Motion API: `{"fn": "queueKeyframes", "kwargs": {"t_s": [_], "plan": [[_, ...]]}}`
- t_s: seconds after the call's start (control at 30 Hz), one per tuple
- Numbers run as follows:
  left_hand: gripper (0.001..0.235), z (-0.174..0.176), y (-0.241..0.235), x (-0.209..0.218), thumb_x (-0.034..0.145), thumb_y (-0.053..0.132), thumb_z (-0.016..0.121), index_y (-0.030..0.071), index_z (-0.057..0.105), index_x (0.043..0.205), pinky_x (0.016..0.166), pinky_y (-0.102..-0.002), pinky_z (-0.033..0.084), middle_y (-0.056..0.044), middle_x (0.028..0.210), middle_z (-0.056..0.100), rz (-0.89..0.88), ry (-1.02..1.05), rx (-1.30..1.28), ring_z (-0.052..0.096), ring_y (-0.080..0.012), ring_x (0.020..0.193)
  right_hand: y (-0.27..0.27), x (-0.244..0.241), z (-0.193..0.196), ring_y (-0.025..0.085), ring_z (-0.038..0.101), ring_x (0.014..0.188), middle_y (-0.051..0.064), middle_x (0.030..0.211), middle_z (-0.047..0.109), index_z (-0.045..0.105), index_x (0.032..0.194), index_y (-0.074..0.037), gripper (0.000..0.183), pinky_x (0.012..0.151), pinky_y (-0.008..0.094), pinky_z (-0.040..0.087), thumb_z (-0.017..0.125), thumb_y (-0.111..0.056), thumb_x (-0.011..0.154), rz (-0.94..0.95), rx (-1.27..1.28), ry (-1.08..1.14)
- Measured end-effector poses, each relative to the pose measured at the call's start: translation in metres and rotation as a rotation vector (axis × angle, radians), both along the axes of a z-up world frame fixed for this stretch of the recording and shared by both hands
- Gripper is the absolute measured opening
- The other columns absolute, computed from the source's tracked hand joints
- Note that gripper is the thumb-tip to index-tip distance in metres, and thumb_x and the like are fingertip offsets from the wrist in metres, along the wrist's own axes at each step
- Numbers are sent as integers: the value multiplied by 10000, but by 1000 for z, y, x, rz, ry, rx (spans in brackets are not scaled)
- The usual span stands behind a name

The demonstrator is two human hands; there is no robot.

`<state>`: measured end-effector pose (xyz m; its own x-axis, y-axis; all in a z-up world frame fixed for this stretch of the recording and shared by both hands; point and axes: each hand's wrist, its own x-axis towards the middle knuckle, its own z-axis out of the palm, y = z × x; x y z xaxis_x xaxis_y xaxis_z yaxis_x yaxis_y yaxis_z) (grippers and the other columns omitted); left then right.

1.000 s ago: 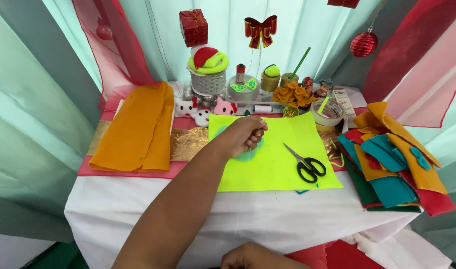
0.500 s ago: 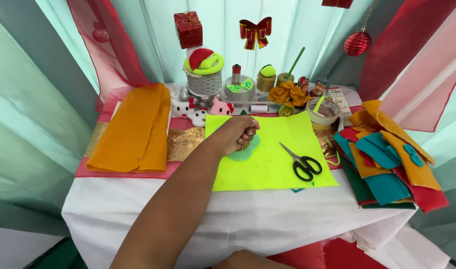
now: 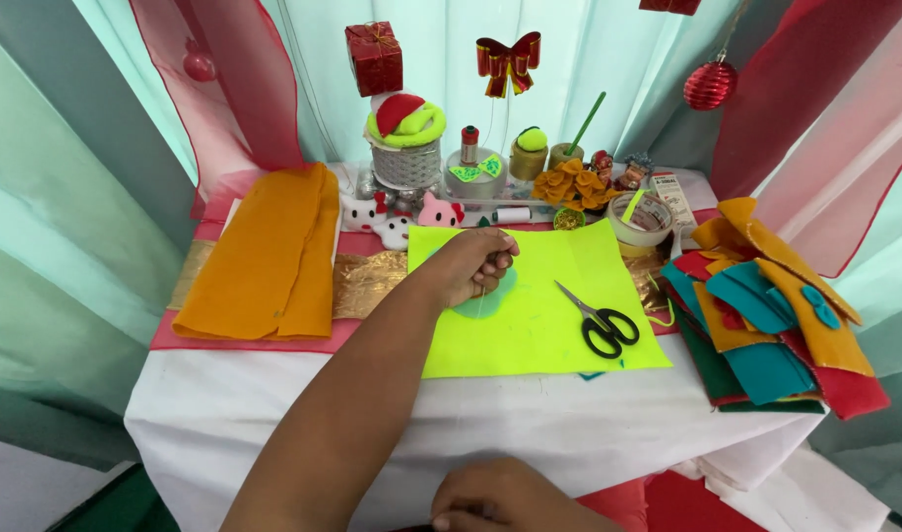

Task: Cutting a felt shape with scissors and then sewing it onto another felt piece using a needle and thread.

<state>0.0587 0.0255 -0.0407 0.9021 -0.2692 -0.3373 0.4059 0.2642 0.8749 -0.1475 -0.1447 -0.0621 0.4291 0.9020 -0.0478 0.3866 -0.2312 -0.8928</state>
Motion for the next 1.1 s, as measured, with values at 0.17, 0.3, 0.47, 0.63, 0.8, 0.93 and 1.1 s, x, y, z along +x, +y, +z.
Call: {"fn": "queueKeyframes", "kwargs": {"t_s": [0.17,0.3,0.47,0.63,0.8,0.93,1.1], "plan": [[161,11,-3,-5,1069,156,512,78,601,959,422,-192,259,-20,690,514,35,40,31,325,-61,492,-26,31,33,242,685,848,44,915,735,731,955,-122,163,750,376,535,612,-229,983,-358,309,-602],[158,7,-4,-4,1058,185,521,76,623,1005,436,-186,260,-26,733,530,33,18,45,321,-61,521,-37,85,18,275,643,835,43,907,706,800,974,-186,138,766,453,477,682,-242,930,-606,18,-925],[210,0,-3,-6,1031,240,559,52,617,1106,413,-116,310,-46,759,514,46,-42,-47,398,-40,559,-65,103,45,285,676,1148,51,1121,739,742,1224,-324,285,956,449,541,586,-313,986,-868,-517,-666],[388,4,-7,-12,1052,396,511,59,633,1199,432,-124,318,-57,786,532,44,-14,-36,402,-48,583,-79,109,65,321,700,1179,123,1199,739,624,1426,-278,476,987,448,560,628,-278,951,-899,-769,-381],[373,8,-10,-8,1069,307,469,49,626,1287,475,-176,406,-101,833,556,-2,10,70,436,-92,608,-77,125,59,314,669,1255,139,1275,694,548,1499,-296,585,1038,446,549,653,-349,926,-830,-837,-332],[395,15,-12,-17,1076,340,440,51,614,1282,486,-171,399,-85,837,540,-11,10,100,425,-87,624,-82,143,57,316,698,1217,137,1181,774,650,1410,-282,507,1009,455,554,659,-397,916,-796,-861,-321],[459,17,-15,-16,1084,407,404,50,610,1286,492,-192,430,-114,849,550,-39,-99,187,450,-96,609,-91,140,75,411,740,1012,209,1005,801,693,1352,-257,449,890,493,540,664,-228,905,-957,-481,-307]]}}
